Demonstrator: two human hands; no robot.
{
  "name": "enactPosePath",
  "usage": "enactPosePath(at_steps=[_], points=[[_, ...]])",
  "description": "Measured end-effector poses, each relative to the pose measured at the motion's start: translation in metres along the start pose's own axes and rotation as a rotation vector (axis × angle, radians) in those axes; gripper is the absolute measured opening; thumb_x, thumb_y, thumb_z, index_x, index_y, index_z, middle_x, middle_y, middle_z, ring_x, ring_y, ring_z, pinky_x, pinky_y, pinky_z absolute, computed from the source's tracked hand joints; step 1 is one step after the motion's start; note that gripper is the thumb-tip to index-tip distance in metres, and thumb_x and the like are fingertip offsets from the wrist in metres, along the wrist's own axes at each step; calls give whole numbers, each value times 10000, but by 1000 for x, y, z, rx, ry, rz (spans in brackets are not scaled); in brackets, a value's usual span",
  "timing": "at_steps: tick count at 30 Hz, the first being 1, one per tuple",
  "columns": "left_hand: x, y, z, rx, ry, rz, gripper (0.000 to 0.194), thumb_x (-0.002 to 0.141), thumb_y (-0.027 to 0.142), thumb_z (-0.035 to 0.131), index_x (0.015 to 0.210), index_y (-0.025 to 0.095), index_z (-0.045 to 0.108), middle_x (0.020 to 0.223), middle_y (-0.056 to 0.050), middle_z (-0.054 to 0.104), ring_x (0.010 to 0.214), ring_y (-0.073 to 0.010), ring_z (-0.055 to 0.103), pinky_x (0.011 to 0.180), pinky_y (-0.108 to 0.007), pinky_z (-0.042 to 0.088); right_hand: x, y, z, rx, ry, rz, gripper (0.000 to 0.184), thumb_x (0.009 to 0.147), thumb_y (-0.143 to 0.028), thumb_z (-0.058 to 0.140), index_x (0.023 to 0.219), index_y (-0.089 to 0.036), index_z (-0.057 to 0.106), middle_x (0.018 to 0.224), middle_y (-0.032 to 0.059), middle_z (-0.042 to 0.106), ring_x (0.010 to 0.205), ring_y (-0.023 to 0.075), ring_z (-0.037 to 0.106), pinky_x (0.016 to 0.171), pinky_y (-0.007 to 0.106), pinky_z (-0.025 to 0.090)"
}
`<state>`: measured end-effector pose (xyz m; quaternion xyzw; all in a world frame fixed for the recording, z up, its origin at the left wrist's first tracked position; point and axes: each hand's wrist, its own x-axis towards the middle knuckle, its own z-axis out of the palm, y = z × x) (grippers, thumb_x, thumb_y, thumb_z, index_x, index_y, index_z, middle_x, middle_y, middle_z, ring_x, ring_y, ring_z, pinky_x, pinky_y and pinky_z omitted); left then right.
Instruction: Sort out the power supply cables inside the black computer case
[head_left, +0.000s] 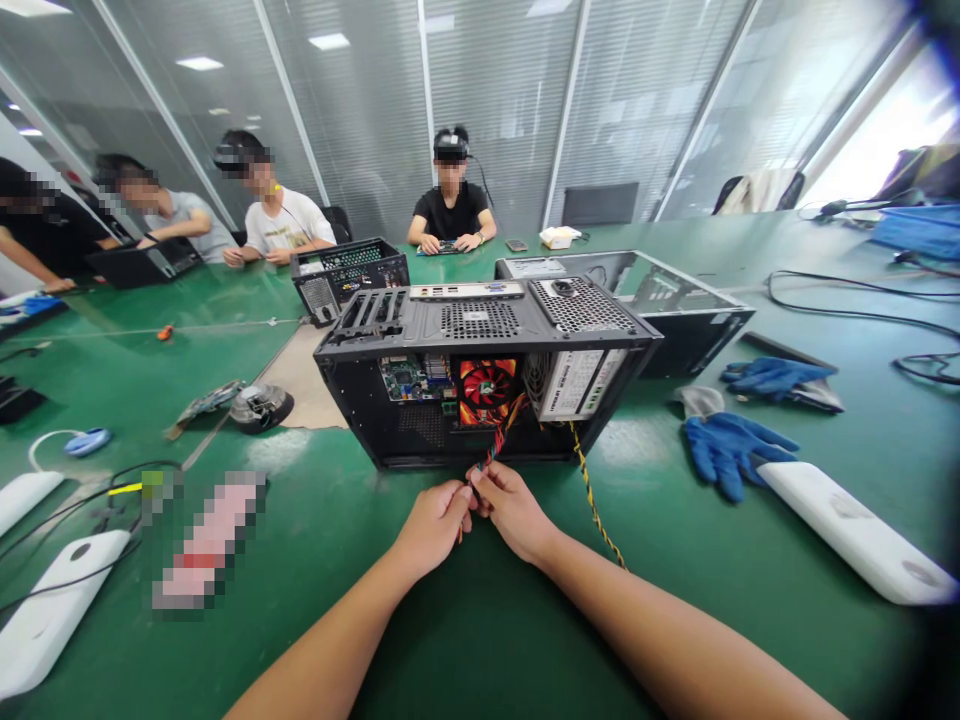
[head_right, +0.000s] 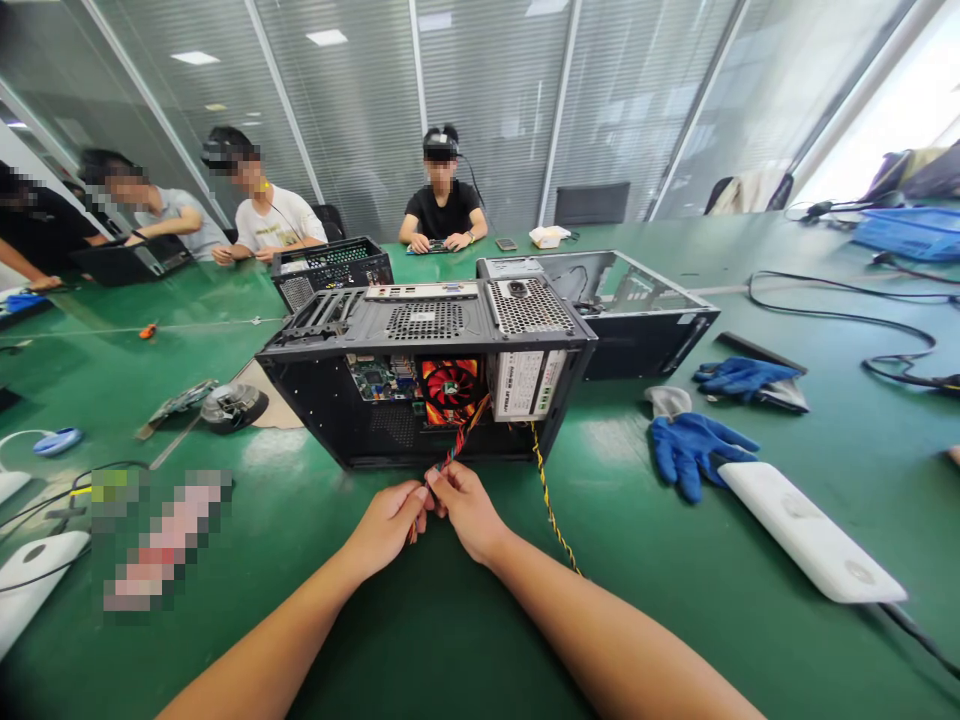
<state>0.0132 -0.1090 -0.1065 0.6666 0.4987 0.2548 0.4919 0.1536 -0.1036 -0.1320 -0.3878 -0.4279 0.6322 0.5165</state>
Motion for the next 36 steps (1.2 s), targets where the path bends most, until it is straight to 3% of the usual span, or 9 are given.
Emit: enactPosePath(at_steps=[18,24,31,36], points=[[2,3,-3,40,-15,29,375,909,435,372,771,162,590,585,10,570,490,-118,527,529,-223,400,0,-1,1,16,29,16,302,785,-473,645,752,-187,552,579,-52,470,509,95,407,502,249,328],[-2,7,-1,94,38,48,387,909,448,386,732,168,585,578,7,584,472,-111,528,532,-220,390,-1,-1,1,41,45,27,313,770,-483,655,833,-185,582,619,-47,478,515,95,409,495,245,332],[-1,6,2,-164,-54,-28,378,903,484,365,775,170,532,540,16,548,442,-119,509,483,-227,392,-3,0,0,85,9,15,277,820,-462,608,812,-189,568,566,-44,488,501,100,410,508,251,304],[-3,10,-2,85,36,50,355,901,437,410,709,180,562,545,4,571,472,-123,523,522,-226,368,-3,-1,1,34,47,3,310,789,-493,630,798,-188,573,607,-44,480,507,94,398,497,249,318]])
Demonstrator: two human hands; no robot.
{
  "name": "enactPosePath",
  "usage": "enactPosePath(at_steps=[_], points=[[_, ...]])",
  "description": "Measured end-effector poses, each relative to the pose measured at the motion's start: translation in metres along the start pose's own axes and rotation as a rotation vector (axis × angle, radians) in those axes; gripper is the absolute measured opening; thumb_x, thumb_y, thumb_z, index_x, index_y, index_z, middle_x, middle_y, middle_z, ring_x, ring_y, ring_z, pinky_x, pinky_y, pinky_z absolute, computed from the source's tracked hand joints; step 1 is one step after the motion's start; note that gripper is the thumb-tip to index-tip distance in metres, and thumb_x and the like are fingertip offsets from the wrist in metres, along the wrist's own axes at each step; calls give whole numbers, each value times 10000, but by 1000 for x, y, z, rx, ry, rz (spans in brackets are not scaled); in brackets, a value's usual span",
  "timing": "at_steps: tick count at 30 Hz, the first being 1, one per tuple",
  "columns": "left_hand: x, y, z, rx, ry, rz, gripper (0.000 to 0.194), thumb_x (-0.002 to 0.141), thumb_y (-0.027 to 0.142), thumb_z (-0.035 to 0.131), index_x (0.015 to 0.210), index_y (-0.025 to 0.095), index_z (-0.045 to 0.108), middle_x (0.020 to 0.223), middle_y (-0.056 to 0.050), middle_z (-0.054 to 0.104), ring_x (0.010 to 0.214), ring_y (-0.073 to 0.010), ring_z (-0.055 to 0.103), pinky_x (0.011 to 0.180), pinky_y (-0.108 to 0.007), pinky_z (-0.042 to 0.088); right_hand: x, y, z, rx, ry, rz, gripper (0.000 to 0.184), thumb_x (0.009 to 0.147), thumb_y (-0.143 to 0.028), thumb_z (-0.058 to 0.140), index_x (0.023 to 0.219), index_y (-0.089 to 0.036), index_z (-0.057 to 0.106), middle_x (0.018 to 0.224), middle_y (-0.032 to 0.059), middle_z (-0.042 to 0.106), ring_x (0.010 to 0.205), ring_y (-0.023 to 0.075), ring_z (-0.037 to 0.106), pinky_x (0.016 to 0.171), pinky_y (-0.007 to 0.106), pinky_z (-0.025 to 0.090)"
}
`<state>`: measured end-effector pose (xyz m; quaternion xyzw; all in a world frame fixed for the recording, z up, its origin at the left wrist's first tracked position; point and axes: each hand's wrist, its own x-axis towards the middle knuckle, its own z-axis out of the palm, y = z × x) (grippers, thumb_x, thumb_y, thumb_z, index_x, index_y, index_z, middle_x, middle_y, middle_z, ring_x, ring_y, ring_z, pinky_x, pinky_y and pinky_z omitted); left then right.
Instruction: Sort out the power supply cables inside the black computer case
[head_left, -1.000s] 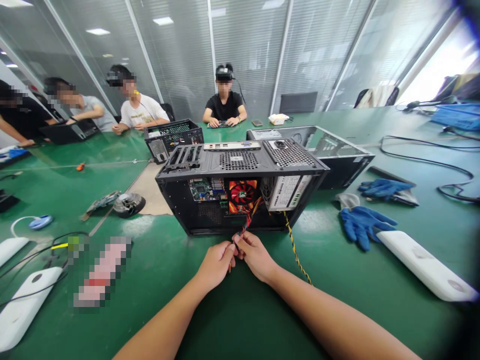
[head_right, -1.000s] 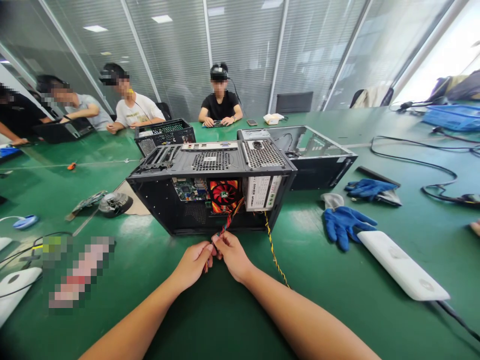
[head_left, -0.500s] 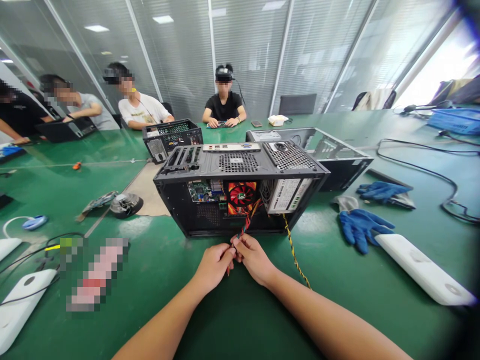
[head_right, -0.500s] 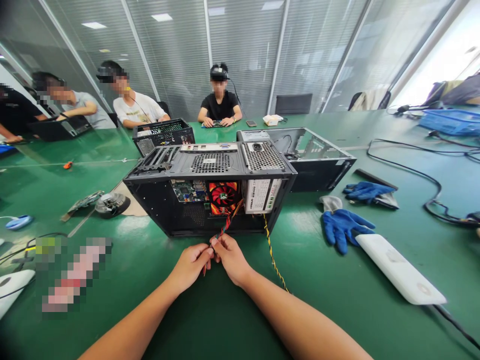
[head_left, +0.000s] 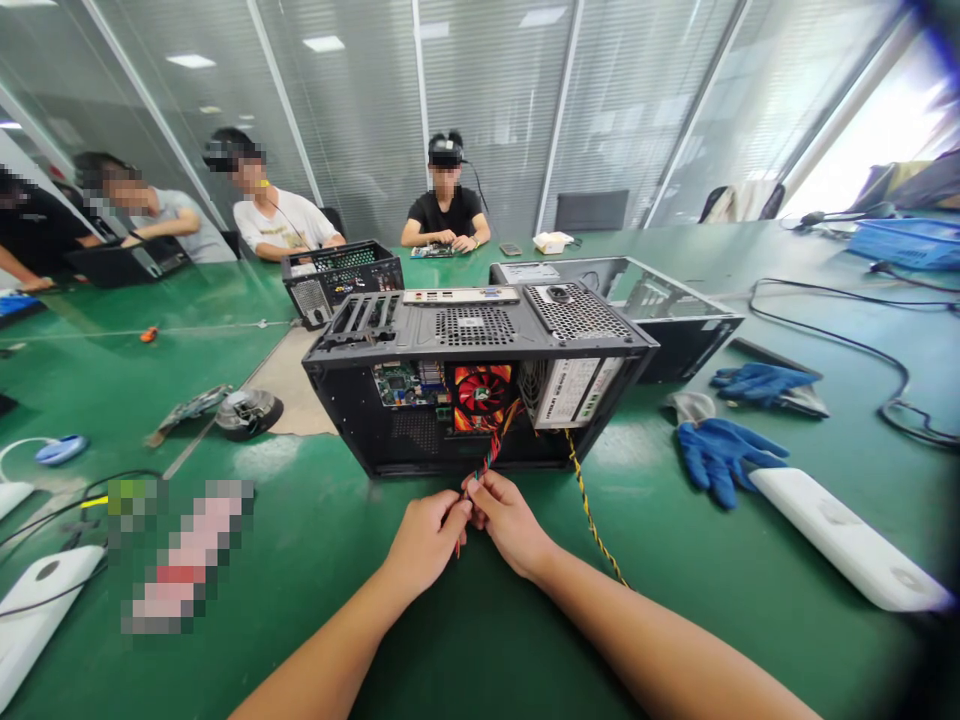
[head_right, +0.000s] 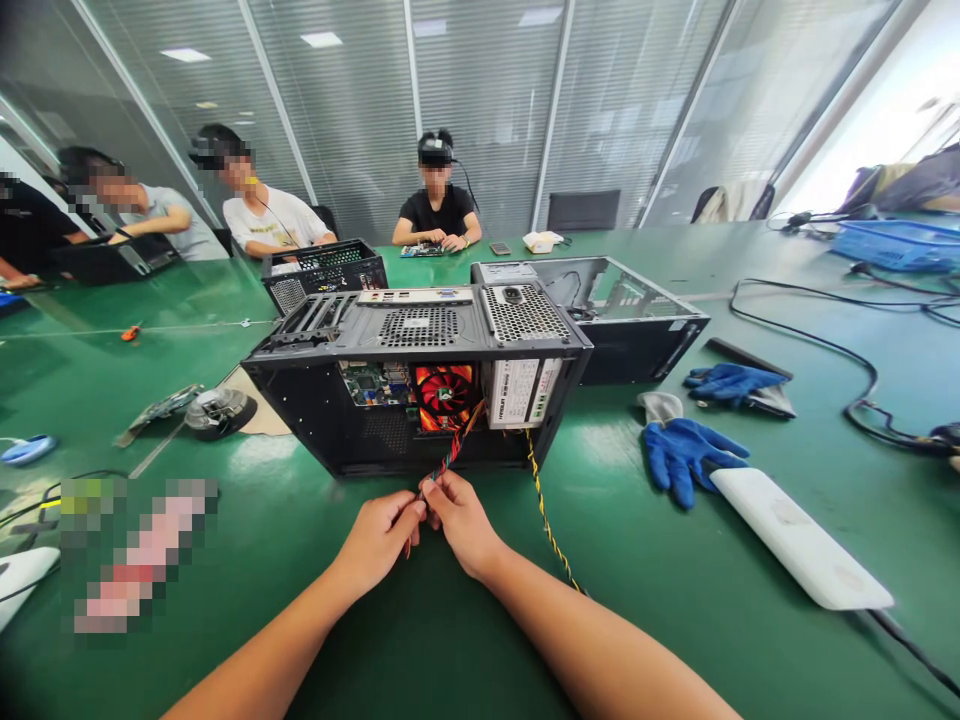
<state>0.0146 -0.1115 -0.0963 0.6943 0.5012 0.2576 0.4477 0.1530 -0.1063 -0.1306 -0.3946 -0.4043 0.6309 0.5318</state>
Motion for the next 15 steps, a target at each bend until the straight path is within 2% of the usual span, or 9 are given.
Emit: enactPosePath(at_steps=[3,7,10,15], points=[[-2,2,-2,134,79,54,320,896,405,437,688,199,566,530,2,566,483,-133,522,532,-232,335,0,0,1,-25,16,4,328,772,-507,642,801,-188,573,630,-42,475,514,91,398,497,247,325],[-2,1,0,132,83,49,317,901,399,422,698,200,562,527,4,566,476,-131,526,536,-234,343,1,0,1,-41,20,5,332,775,-512,638,792,-187,570,614,-43,475,505,92,393,491,249,318],[0,-3,4,-71,8,-37,356,900,448,396,720,182,551,518,8,559,447,-121,516,507,-230,371,1,0,1,-44,0,3,321,800,-494,620,755,-185,549,572,-42,490,500,95,395,496,250,307],[2,-6,7,-502,-83,-223,406,841,548,458,773,156,537,487,38,507,376,-91,450,408,-210,351,-1,-3,1,4,-27,55,313,814,-491,608,806,-180,570,554,-38,505,509,101,411,517,255,293]])
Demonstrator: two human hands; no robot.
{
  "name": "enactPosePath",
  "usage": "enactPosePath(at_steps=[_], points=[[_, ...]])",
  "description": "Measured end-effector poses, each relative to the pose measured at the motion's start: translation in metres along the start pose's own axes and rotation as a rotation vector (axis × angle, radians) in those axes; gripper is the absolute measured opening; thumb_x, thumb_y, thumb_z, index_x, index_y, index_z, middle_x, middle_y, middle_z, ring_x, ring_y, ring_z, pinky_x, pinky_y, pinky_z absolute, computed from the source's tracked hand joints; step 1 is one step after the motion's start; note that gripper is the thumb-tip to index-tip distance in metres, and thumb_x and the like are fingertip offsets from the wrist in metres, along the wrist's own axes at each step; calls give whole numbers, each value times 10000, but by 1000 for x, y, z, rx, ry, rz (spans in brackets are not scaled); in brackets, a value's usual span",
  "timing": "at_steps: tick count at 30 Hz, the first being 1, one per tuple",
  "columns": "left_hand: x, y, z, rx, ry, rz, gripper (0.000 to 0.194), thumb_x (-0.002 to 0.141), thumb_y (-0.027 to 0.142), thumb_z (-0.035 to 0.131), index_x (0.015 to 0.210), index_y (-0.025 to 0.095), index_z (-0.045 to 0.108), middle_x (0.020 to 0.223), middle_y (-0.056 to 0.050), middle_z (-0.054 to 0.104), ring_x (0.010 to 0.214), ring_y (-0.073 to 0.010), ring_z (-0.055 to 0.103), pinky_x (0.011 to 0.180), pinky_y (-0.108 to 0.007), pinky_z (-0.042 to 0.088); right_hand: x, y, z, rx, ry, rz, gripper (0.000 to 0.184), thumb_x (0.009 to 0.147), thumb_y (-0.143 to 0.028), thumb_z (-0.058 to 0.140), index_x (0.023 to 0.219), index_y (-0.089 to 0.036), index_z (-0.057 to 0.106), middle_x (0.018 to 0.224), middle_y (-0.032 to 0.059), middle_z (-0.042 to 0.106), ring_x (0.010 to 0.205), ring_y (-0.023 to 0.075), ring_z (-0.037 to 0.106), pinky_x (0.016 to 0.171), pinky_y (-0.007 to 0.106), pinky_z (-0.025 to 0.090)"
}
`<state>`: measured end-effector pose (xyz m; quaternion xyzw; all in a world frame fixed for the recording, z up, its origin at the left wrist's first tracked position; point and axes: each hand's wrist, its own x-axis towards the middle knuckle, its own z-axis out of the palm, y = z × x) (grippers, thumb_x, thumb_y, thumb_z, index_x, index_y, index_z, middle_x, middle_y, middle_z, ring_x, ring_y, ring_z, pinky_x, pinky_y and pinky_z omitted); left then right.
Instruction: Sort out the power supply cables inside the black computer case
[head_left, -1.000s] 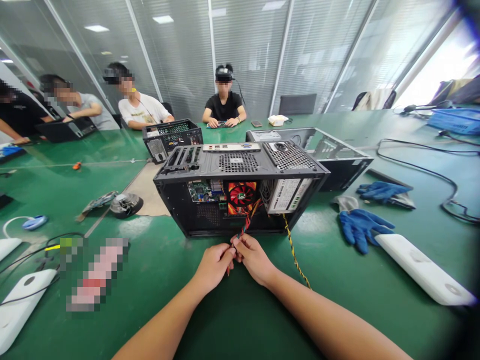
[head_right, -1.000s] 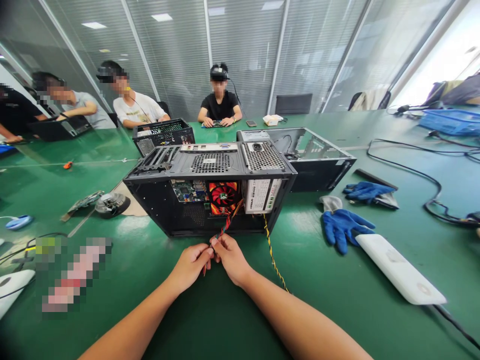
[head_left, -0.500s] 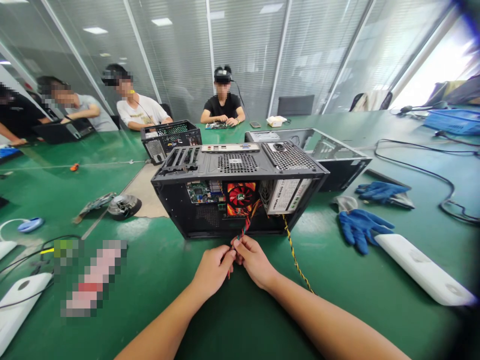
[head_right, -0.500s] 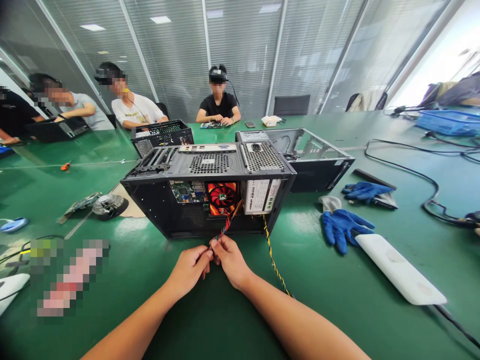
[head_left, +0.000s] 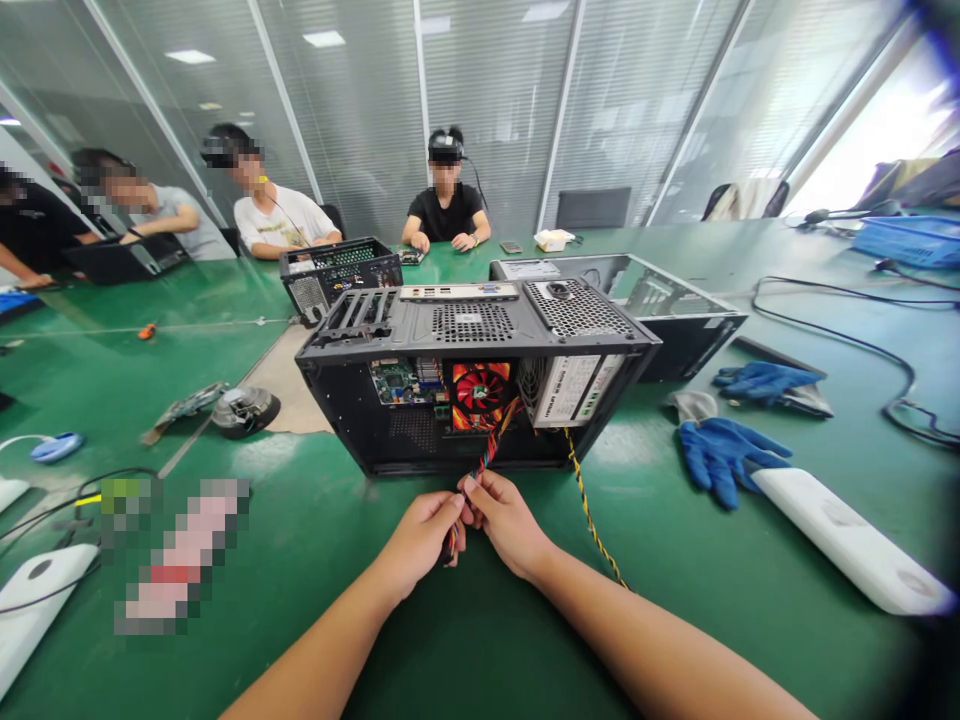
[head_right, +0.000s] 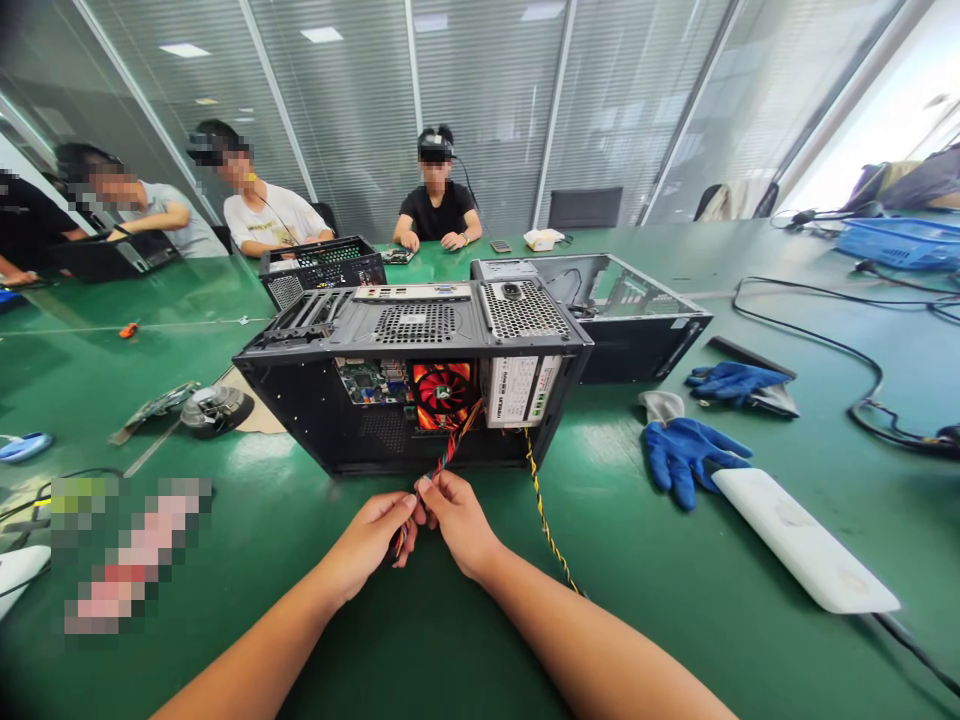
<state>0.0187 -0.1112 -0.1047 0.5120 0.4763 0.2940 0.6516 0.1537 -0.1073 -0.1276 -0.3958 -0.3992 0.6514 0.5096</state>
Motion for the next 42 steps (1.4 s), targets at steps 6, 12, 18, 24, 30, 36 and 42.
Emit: enactPosePath(at_steps=[6,12,18,24,30,36,42], points=[[-3,5,0,-125,-22,-48,421,804,553,524,790,134,556,490,30,516,371,-84,451,385,-202,349,-1,0,0,39,-13,-16,308,818,-477,610,796,-172,569,549,-49,471,502,92,381,523,257,282],[-2,4,-1,-33,-7,-14,408,814,532,524,744,132,561,507,30,512,407,-78,474,420,-194,355,-2,1,1,-68,21,-45,340,836,-491,577,714,-181,507,557,-41,503,500,91,394,510,252,295],[2,-1,-3,112,17,60,401,851,518,463,745,143,559,524,23,529,416,-89,492,434,-200,353,-2,0,2,-85,32,-66,343,837,-494,570,702,-188,496,566,-45,496,485,88,383,482,245,287],[-2,5,-5,449,71,206,390,901,444,411,689,157,569,539,9,566,448,-102,526,492,-216,398,-1,2,1,-81,35,-73,338,830,-506,575,746,-182,525,587,-48,477,488,85,377,477,237,289],[-1,6,-4,312,45,137,377,883,468,427,709,159,555,515,18,546,424,-97,504,466,-211,383,-1,1,1,-72,24,-60,341,827,-507,578,730,-185,518,571,-50,488,487,88,379,480,243,286],[-2,7,-3,-167,12,-70,361,807,496,536,719,146,552,476,38,484,377,-81,435,389,-197,344,-2,-1,1,-57,-12,-69,331,866,-485,537,725,-188,499,580,-37,528,500,91,392,502,251,294],[-3,6,-6,-219,-48,-94,358,802,483,557,777,127,586,484,19,515,377,-92,450,383,-206,361,-2,1,0,-22,-29,-70,324,866,-478,543,731,-189,482,555,-63,447,506,87,359,511,249,272]])
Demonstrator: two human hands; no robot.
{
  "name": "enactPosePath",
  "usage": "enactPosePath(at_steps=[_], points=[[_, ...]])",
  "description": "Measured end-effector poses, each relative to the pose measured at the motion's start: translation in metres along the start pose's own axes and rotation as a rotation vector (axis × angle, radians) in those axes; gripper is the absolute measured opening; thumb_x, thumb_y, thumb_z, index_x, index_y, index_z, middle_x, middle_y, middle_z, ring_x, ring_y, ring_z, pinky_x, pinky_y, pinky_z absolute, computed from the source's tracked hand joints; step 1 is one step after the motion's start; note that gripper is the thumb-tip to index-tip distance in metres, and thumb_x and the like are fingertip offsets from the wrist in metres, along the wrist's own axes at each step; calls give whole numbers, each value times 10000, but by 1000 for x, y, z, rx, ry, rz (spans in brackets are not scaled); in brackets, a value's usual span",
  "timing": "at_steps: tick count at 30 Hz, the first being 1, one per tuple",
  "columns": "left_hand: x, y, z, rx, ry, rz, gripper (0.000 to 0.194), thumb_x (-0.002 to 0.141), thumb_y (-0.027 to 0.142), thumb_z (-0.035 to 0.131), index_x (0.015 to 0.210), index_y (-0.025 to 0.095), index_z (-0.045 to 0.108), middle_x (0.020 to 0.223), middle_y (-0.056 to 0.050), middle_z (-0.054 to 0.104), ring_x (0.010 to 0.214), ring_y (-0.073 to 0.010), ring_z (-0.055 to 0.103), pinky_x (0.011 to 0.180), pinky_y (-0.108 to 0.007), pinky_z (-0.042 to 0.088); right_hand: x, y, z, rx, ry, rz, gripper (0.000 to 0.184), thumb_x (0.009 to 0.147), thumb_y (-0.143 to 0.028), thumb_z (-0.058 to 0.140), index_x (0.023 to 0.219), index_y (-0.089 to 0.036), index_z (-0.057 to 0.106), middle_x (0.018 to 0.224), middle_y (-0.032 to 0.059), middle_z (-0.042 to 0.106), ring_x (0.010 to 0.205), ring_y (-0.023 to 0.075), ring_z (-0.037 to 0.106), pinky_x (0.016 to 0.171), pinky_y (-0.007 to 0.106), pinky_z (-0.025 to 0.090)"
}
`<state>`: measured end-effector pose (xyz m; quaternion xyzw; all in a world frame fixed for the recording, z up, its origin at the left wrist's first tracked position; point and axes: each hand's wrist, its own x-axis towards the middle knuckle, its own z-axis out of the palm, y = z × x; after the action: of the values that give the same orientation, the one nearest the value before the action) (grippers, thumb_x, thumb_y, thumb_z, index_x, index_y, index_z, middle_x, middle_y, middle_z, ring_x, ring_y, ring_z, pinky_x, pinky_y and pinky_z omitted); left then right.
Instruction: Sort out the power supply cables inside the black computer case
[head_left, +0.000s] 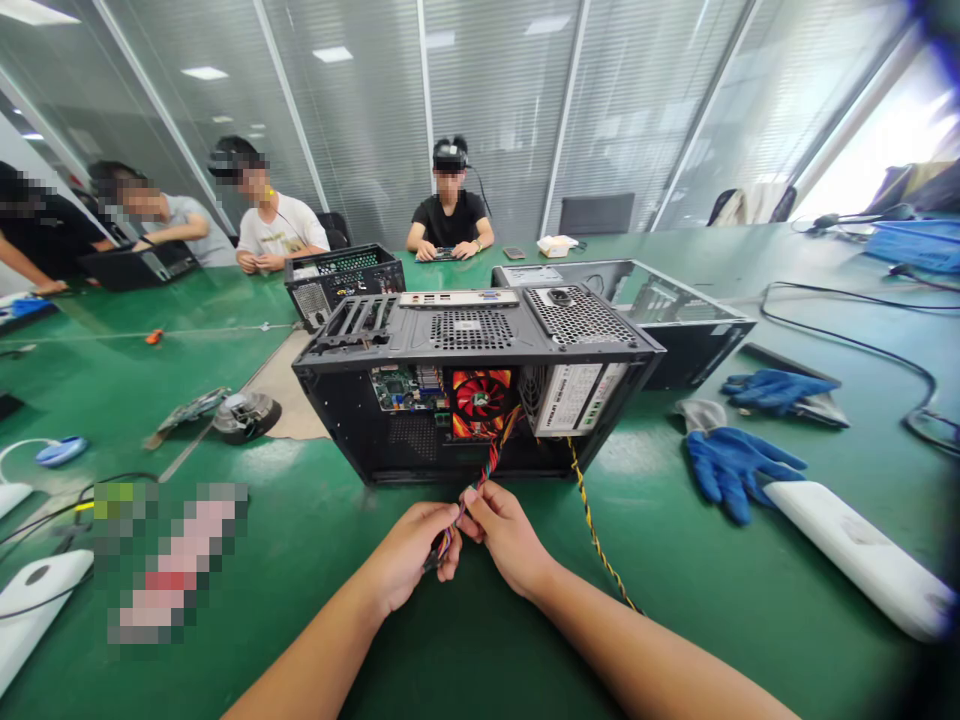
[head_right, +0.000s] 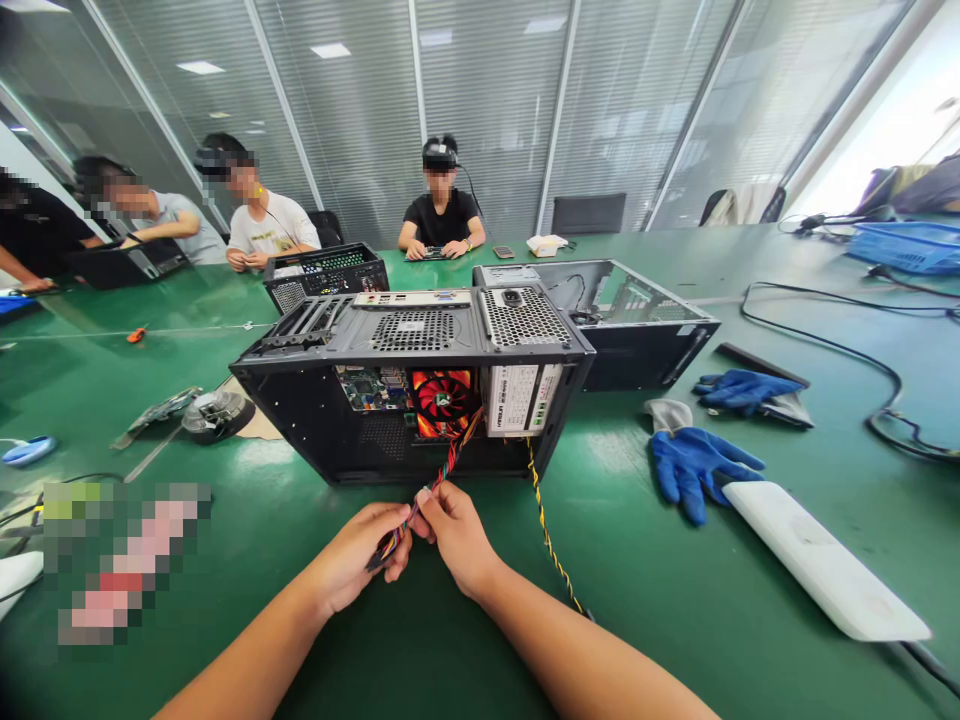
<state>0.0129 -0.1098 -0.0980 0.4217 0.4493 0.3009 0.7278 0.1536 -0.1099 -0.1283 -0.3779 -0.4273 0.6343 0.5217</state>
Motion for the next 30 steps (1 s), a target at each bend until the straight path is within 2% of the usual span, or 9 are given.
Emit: enactPosePath(at_steps=[5,11,14,17,22,25,30], points=[[1,0,1,164,10,40,354,827,479,510,771,135,578,508,27,515,407,-92,479,424,-206,380,0,-1,0,-47,28,20,324,858,-477,552,731,-186,491,558,-52,484,504,89,381,511,249,292],[0,0,2,629,86,243,356,898,424,408,719,162,570,542,10,567,462,-105,530,498,-213,395,2,1,-1,-77,58,15,336,825,-493,586,720,-183,508,559,-54,485,476,85,380,472,239,288],[-1,-1,2,742,127,306,373,908,423,394,699,171,572,555,6,581,480,-107,543,525,-215,401,3,3,-2,-70,67,16,337,822,-493,591,712,-185,505,553,-60,468,473,83,376,470,237,291],[0,-1,3,638,103,246,366,896,444,408,710,168,561,538,13,563,459,-104,528,499,-212,394,3,3,-2,-70,54,14,334,835,-486,579,712,-184,508,557,-49,491,481,86,382,477,240,291],[1,0,4,248,33,32,402,828,536,485,809,145,572,501,35,521,390,-95,484,408,-202,355,2,0,-1,-32,32,28,339,833,-494,581,725,-181,508,570,-45,487,504,88,388,505,245,298],[-1,2,4,143,31,5,403,797,535,535,818,135,575,508,34,521,390,-89,482,408,-204,380,2,0,-1,-19,33,37,337,835,-491,581,733,-178,506,581,-44,484,516,88,392,517,248,304],[-2,3,4,126,16,17,379,795,506,557,741,132,560,500,26,520,404,-82,485,412,-195,382,2,0,-1,-18,14,50,314,855,-472,564,765,-172,535,556,-44,499,502,87,397,514,248,294]])
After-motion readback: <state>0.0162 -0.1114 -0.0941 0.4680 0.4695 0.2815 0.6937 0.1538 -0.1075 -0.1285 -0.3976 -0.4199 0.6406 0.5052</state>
